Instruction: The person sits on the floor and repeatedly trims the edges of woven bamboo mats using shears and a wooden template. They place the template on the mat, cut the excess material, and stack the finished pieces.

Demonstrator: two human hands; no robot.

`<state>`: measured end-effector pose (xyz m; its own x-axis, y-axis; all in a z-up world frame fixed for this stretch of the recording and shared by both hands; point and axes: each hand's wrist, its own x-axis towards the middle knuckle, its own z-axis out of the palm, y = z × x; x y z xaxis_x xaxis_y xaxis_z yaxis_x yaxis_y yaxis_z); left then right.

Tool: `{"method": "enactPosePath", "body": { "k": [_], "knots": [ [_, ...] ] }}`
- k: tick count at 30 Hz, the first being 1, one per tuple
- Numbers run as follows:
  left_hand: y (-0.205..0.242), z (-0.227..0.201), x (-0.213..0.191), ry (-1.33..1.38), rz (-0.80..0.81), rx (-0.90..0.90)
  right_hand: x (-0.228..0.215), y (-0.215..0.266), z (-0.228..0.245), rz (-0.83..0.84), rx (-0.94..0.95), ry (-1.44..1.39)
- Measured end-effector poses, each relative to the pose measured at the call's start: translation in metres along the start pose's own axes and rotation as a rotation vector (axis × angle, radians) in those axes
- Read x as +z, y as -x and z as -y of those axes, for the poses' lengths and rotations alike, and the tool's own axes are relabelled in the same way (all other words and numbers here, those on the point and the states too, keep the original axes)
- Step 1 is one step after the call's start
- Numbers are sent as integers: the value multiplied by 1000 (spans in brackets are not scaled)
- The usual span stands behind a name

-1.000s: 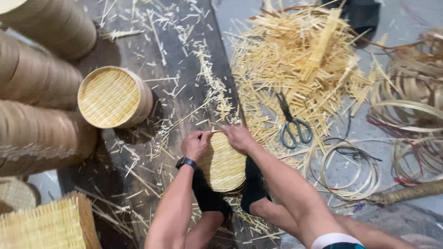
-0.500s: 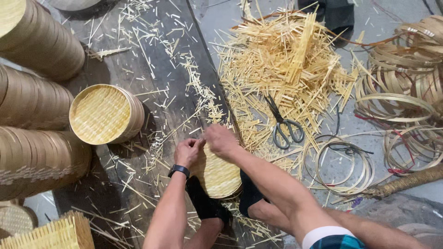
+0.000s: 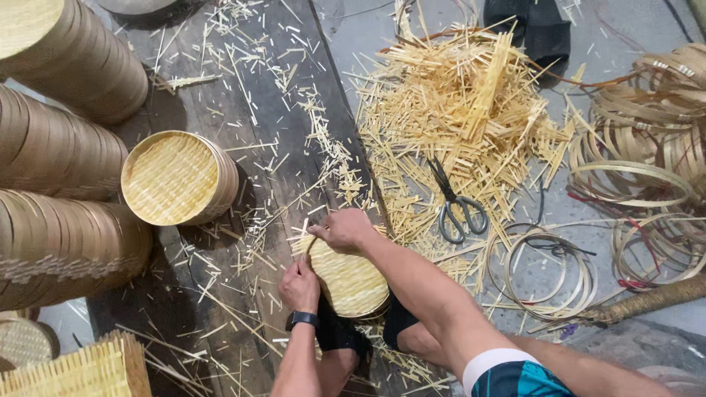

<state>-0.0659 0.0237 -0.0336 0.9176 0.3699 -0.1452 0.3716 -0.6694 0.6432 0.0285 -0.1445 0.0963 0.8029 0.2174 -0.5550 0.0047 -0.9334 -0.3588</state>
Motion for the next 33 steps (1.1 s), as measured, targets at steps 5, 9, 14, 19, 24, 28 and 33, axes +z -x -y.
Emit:
{"method": "enactPosePath", "body": {
  "k": [5,9,14,19,24,28,33],
  "knots": [
    [-12,2,-5,16,197,-291,16,-14,-6,107,74,-48],
    [-25,27,5,158,189,-228,50,-26,-12,-402,-371,204],
    [-16,45,22,179,38,-185,41,-20,-1,32,-433,278],
    [1,20,16,66,40,-206,5,-5,25,125,-292,283],
    [-6,30,23,3,78,-204,20,-25,23,125,-285,279],
    [-21,48,32,146,184,-309,29,-40,24,168,-251,299],
    [-40,55,22,324,319,-550,34,-36,26,161,-180,273]
  ]
}}
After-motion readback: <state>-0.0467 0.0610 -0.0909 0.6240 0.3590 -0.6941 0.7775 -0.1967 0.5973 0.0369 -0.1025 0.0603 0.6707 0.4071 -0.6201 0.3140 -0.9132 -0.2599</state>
